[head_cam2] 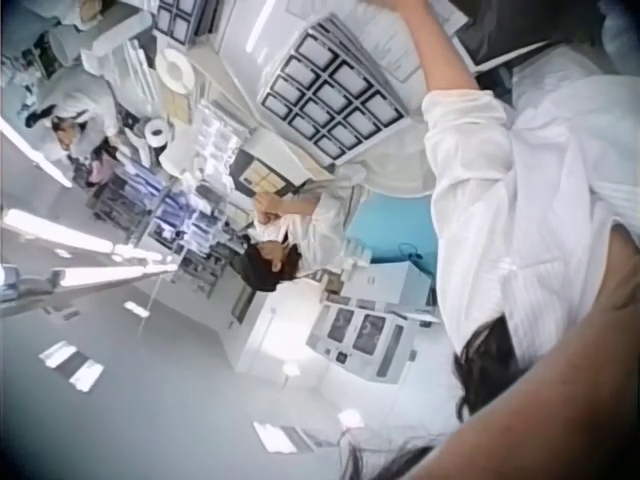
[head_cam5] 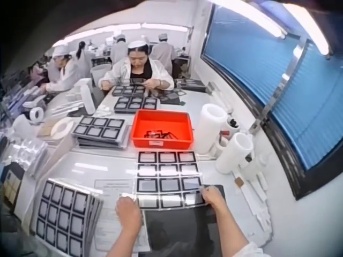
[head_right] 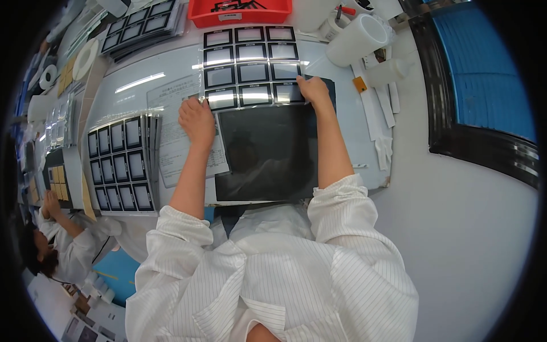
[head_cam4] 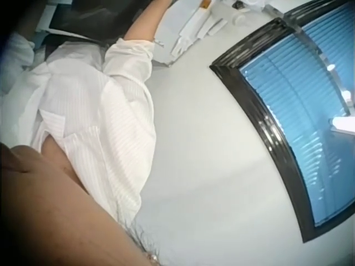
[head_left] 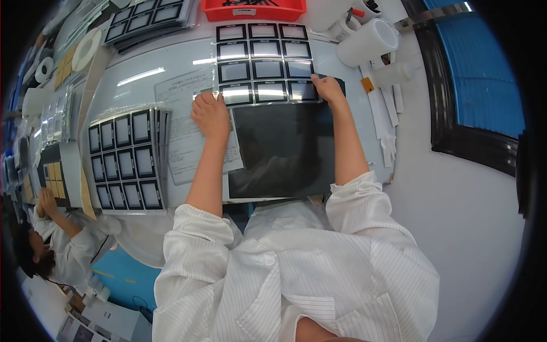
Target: Placing small electronic parts into compartment trays and managing plastic waste at a manufacturing station.
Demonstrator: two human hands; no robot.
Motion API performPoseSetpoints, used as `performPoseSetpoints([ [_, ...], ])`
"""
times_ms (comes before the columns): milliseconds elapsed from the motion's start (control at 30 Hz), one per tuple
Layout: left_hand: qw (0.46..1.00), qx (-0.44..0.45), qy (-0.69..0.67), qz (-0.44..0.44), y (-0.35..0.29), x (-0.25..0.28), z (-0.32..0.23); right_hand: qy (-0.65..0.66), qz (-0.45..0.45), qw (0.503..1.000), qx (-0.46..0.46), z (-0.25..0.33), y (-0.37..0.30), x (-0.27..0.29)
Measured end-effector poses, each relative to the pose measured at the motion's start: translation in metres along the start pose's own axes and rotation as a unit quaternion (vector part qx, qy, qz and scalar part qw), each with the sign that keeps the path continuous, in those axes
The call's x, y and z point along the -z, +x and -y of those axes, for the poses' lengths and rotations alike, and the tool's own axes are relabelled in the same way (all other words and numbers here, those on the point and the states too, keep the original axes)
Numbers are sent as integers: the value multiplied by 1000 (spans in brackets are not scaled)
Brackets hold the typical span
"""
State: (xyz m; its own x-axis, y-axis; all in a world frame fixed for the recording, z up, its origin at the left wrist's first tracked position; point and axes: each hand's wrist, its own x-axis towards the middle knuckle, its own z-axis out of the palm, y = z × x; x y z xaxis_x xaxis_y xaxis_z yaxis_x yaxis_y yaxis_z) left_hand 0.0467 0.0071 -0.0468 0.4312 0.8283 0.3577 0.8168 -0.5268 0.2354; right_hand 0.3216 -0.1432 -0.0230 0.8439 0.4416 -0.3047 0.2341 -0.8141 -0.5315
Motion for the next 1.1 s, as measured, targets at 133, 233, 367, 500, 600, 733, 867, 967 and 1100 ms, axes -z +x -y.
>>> performPoseSetpoints([
  [133,1000,20,-2,-1,-1,-1,2,122,41,992,-15,0,7,8],
  [233,998,29,-52,-11,-1,0,4,157,50,986,5,-1,6,10],
  [367,999,24,-49,-3,1,2,4,89,109,990,7,12,10,17],
  [500,996,48,-74,9,6,7,6,153,137,979,2,25,6,19],
  [600,945,177,-252,106,35,22,8,369,229,901,-1,12,7,21],
  [733,792,317,-404,332,86,29,36,393,302,868,-7,15,10,28],
  [867,797,261,-286,464,124,17,38,420,306,854,-8,4,18,20],
  [967,803,246,-262,476,129,8,39,438,324,838,-34,4,21,17],
  [1100,553,450,-569,409,120,-22,35,443,309,841,-35,1,26,6],
])
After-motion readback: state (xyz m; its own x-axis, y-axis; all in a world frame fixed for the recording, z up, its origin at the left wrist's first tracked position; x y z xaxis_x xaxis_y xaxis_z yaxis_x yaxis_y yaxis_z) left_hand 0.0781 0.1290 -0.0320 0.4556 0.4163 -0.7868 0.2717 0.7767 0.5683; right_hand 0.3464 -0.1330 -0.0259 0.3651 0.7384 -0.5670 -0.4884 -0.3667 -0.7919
